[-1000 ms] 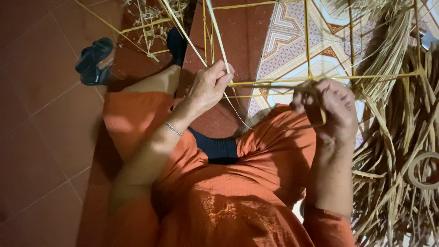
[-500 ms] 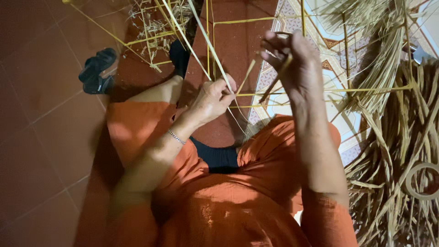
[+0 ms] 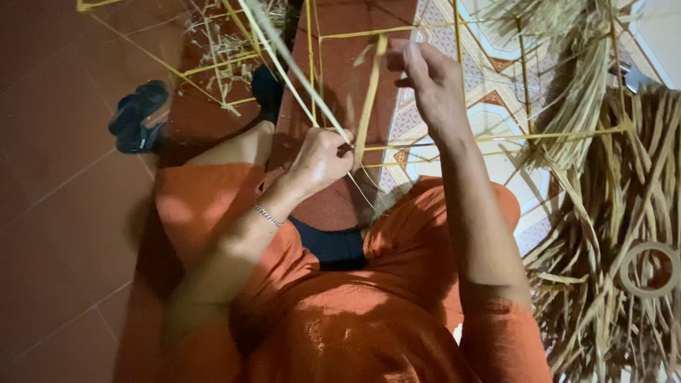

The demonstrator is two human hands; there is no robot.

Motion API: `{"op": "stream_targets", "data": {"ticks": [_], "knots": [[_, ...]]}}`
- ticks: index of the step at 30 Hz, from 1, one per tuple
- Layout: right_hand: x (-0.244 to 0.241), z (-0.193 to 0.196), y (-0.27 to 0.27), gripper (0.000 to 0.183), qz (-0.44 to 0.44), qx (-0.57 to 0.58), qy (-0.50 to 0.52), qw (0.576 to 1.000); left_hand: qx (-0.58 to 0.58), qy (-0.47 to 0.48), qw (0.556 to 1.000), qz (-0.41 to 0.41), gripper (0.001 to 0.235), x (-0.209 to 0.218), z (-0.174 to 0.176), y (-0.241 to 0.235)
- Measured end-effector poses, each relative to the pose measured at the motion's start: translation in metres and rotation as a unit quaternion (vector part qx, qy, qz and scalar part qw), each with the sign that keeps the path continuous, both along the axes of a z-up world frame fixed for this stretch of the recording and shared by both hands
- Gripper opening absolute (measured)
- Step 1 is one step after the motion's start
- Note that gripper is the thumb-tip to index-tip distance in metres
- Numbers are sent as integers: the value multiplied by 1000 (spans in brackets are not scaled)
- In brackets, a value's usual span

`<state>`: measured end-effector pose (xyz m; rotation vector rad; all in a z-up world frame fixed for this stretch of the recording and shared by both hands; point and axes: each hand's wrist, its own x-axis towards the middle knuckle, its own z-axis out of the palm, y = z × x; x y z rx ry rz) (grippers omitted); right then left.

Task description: The person weaves thin dried plant strips into a basket frame, interlacing them by hand and occasionally trimming excess with scissors. The work progresses steadily as the woven section grows along the frame.

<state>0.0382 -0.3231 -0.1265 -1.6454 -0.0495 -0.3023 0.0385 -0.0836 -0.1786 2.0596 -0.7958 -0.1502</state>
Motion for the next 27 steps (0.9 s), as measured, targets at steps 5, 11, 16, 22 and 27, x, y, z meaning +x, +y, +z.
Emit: {"op": "stream_targets", "data": {"ticks": [5,11,16,22,27], "knots": [[-87,-40,27,25,-168,115,32,979,-71,-21,997,-25,16,-4,11,0],[-122,-96,86,17,-138,-28,90,986,26,65,998,-4,17,-8,37,4],[-111,-108,96,19,-74,-4,81,994,-46,-66,995,-58,12,-2,35,-2],[-105,-118,99,7,-118,-56,38,991,-3,-51,998,-37,8,-1,31,0],[-105,-112,99,7,-151,-124,8,981,79,-115,990,-34,6,-4,36,1]]}}
